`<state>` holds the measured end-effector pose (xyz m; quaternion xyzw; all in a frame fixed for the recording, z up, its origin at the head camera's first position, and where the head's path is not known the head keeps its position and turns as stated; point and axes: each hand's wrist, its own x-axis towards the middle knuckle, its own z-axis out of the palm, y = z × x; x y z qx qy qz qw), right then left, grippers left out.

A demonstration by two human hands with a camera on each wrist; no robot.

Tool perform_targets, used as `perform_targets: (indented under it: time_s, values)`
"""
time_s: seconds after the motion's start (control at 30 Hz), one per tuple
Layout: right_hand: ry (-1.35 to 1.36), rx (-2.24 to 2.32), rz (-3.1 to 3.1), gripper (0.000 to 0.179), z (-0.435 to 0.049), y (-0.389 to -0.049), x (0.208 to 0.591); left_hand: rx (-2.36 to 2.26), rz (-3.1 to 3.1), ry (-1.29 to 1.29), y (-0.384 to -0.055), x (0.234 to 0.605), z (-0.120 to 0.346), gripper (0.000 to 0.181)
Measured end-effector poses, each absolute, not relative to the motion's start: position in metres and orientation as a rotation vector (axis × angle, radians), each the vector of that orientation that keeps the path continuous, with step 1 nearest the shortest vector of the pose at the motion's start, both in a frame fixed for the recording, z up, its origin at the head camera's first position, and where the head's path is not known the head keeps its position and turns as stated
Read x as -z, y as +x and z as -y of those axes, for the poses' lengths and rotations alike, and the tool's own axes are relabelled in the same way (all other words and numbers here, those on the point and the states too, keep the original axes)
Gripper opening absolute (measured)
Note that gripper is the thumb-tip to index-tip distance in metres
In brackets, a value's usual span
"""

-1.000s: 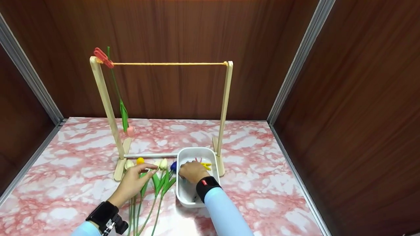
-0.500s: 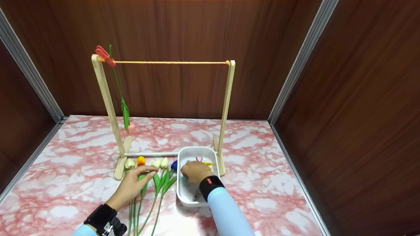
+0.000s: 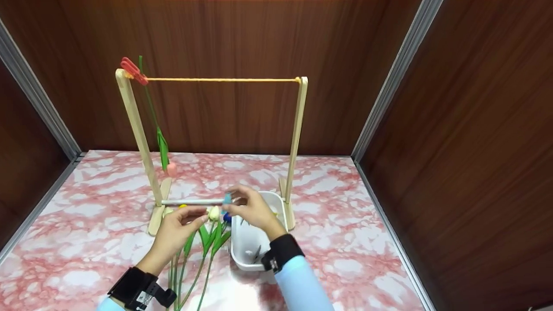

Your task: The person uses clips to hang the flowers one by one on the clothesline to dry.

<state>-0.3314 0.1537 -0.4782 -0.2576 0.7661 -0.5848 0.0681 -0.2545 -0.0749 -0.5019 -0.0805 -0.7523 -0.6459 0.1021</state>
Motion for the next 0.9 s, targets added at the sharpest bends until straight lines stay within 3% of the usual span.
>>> perform_targets:
  time_s: [0.27, 0.9]
  values:
    - [-0.832, 1.951, -2.212, 0.038, -0.143, -0.303, 0.456, 1.993, 2.108, -0.321, -0.242, 0.474, 0.058, 0.03]
    - [-0.75, 1.879, -2.19, 0.036, -0.126, -0.29, 0.436, 2.096, 1.935, -0.19, -0.24, 0.48, 0.055, 0.024]
